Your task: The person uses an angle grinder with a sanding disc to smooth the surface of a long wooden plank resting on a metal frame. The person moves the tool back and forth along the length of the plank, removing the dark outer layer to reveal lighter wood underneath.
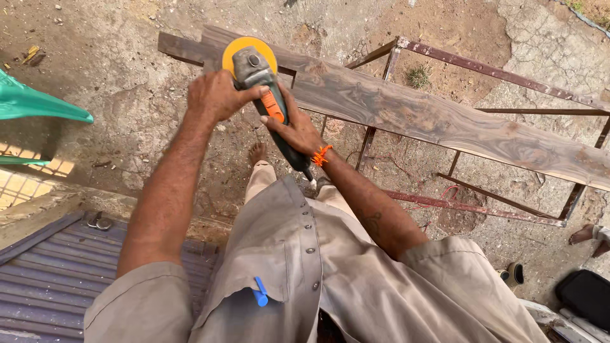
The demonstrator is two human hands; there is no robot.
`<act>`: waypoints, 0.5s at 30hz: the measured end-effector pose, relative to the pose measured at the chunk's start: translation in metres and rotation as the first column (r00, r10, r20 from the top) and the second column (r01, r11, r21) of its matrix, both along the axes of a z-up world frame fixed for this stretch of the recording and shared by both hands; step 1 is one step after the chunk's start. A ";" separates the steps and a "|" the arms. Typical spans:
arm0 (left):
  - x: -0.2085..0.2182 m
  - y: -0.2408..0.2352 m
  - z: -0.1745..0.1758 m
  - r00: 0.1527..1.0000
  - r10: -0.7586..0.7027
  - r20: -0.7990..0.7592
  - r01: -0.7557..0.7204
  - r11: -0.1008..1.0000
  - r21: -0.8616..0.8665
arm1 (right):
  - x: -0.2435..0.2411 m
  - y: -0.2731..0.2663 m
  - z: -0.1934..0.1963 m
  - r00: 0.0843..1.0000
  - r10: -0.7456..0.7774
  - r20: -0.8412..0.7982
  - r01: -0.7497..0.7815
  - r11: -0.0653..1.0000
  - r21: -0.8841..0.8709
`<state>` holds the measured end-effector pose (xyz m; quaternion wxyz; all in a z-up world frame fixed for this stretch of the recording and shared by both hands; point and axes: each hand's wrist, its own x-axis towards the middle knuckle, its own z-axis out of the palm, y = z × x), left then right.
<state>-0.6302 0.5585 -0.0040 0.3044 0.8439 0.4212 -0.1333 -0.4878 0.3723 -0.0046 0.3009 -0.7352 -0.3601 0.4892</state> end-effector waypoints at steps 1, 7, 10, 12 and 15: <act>-0.021 0.024 -0.005 1.000 0.026 -0.001 -0.026 1.000 0.016 | -0.013 0.020 -0.006 0.998 0.043 -0.039 -0.041 0.998 0.043; -0.078 0.092 -0.015 0.997 0.066 0.039 -0.071 0.988 0.137 | -0.048 0.062 -0.030 0.983 0.071 -0.169 -0.036 0.979 0.200; -0.034 0.066 -0.014 0.999 -0.031 0.009 0.030 0.994 0.103 | -0.036 0.019 -0.030 0.972 -0.080 -0.220 0.132 0.964 0.231; 0.010 0.031 -0.008 0.996 -0.085 0.012 0.084 0.996 0.042 | -0.011 -0.024 -0.025 0.936 -0.179 -0.303 0.252 0.942 0.221; 0.079 -0.040 0.003 0.987 -0.159 0.032 0.160 0.986 -0.035 | 0.025 -0.104 -0.014 0.883 -0.358 -0.302 0.391 0.919 0.055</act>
